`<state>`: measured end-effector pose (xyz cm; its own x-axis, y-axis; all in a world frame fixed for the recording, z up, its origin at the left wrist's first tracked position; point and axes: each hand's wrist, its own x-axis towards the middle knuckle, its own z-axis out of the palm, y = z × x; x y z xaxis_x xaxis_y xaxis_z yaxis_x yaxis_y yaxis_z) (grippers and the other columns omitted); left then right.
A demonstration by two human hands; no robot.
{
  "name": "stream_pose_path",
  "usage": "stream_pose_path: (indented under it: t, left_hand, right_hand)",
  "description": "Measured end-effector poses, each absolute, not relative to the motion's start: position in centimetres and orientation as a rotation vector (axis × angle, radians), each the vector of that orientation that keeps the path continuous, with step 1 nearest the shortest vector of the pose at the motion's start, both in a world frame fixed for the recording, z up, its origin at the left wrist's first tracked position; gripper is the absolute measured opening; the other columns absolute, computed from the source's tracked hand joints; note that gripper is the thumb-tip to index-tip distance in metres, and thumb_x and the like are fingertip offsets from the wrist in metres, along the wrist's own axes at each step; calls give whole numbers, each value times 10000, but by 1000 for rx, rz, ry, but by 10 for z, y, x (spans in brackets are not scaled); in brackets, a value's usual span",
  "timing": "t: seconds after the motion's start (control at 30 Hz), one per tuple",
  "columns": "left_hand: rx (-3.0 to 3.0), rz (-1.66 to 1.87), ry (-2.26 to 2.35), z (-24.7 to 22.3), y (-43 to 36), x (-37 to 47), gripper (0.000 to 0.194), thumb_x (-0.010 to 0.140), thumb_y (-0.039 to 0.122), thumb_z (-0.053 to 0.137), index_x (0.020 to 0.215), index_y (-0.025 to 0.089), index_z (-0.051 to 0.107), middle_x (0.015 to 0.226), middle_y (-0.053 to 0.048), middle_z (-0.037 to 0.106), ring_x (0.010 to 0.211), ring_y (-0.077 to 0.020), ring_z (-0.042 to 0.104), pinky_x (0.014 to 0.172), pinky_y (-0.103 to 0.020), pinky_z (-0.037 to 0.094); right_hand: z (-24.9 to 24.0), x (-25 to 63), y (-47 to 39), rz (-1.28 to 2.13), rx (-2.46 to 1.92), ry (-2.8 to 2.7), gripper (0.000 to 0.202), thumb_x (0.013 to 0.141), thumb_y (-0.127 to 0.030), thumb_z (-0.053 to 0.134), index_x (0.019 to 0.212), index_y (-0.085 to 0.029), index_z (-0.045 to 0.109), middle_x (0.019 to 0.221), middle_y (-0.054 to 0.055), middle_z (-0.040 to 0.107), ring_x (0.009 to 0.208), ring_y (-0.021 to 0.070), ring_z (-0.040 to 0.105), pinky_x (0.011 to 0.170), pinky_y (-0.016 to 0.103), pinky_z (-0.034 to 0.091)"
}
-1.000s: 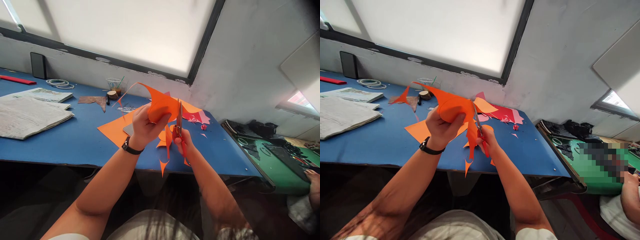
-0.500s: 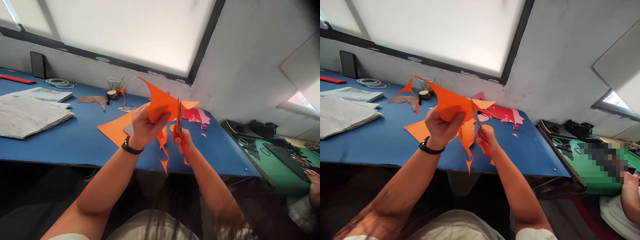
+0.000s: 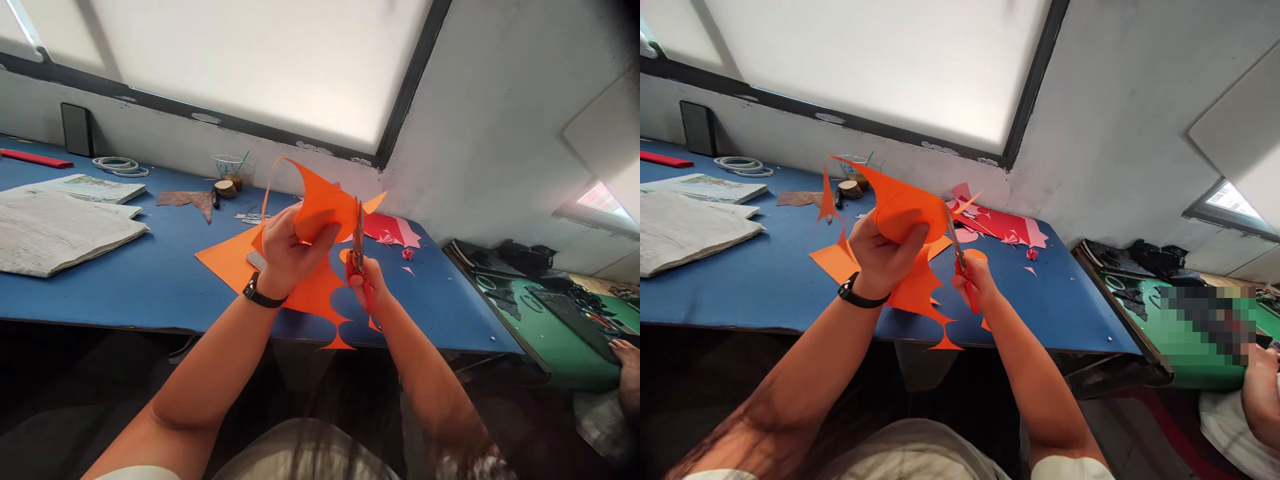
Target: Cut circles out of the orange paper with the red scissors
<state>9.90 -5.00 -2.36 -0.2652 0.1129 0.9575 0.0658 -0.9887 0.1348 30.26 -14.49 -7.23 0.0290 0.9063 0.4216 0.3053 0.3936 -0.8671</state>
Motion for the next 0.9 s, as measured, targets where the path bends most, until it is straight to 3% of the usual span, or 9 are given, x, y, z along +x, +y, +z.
stream_pose_path:
  t: [0.2,0.4,0.53,0.67,0.73,0.9]
  left_hand:
    - [1864,2489,17,-12,-58,101,397,1032,326,917,856,244,570,680,95,463,565,-96,342,550,-269,358]
    - [1895,2481,6,-2,-65,101,558,1016,281,915,797,244,403,673,97,335,578,-100,278,522,-270,276]
    - [1911,2392,52,-5,-64,100,464,1041,330,906,796,245,521,658,90,410,568,-110,342,528,-275,363]
    - [1843,2264,169,-11,-60,100,508,1028,529,971,791,245,623,671,67,482,576,-127,411,531,-300,412]
    - [1835,2197,182,-13,-59,100,555,1007,586,995,785,248,616,673,63,497,572,-130,430,520,-304,423]
    - [1866,2106,211,-14,-59,99,474,982,552,1007,821,249,680,694,42,601,593,-141,505,527,-298,464]
  right_hand:
    - [-81,306,-136,588,-1057,-1609,901,783,-1156,817,802,-307,515,693,-66,420,643,166,330,612,365,277]
    - [-77,306,-139,608,-1045,-1648,876,860,-1155,752,845,-308,529,738,-43,443,674,183,357,586,362,295]
    - [-75,303,-144,632,-1043,-1660,819,932,-1103,731,933,-291,620,770,-42,442,681,186,370,595,360,349]
    - [-76,300,-149,647,-1034,-1618,799,999,-1084,657,1128,-297,713,863,-17,493,704,202,412,627,372,442]
    - [-76,299,-150,633,-1048,-1628,836,969,-1121,655,1110,-299,711,893,2,543,726,215,465,643,382,482]
    - [-75,302,-148,603,-1083,-1691,873,961,-1166,589,981,-294,620,838,-2,537,719,218,467,599,366,431]
